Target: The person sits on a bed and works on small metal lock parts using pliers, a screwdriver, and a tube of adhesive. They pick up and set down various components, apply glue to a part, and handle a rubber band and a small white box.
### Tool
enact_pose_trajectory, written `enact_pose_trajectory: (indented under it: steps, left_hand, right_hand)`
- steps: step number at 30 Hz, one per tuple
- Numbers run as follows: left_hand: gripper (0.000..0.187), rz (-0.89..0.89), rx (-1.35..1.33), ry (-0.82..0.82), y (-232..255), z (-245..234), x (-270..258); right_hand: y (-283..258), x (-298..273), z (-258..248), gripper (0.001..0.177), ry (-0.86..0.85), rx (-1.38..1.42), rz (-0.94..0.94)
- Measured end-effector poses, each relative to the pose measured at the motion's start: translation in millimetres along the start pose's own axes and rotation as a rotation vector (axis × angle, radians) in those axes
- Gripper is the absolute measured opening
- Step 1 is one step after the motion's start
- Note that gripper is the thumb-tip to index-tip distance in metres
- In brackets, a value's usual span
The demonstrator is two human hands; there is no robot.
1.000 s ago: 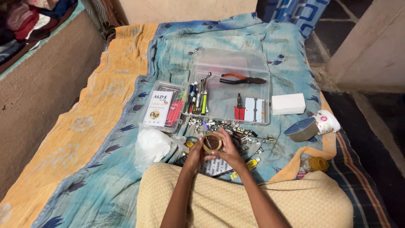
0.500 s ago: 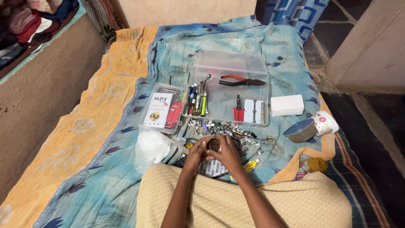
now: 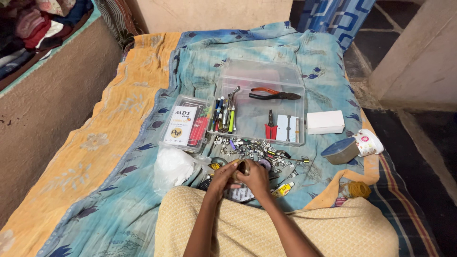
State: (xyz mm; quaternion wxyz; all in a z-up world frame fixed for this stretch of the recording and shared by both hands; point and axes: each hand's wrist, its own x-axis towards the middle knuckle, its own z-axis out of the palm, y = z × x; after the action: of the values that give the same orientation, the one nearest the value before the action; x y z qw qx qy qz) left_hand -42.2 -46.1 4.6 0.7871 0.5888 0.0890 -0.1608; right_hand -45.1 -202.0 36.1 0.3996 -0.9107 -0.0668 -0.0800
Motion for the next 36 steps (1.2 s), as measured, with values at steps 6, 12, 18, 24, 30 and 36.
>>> enact_pose_trajectory:
  steps: [6,12,18,24,30,36]
  left_hand:
    - [0.05,0.0,-0.062,0.009,13.7,3.9,-6.4]
    - [0.053,-0.013,-0.037,0.035,13.5,7.0,-6.6]
    - [0.049,0.03,0.026,0.021,8.7,7.0,-4.7]
    - [0.045,-0.027,0.045,0.035,6.1,5.9,-3.3]
    - [0.045,-0.015,0.014,0.011,1.6,1.7,3.7]
    - [0.051,-0.024,0.005,0.001,-1.3,0.0,8.7]
  right_hand:
    - [29.6,8.7,9.8,0.042,-0.028,0.198,-0.053]
    - [52.0,13.9,9.1,0.042,-0.071,0.459,-0.088]
    - [38.1,7.5,15.5,0.07,-0.093,0.222,-0.049]
    - [36.7,8.2,15.0,0.078,-0.223,0.316,0.15]
    - [53.7,10.9,18.3,0.062,-0.228,0.325,0.037]
    - [71.9,21.5,12.5,0.051,-0.333,0.6,0.105]
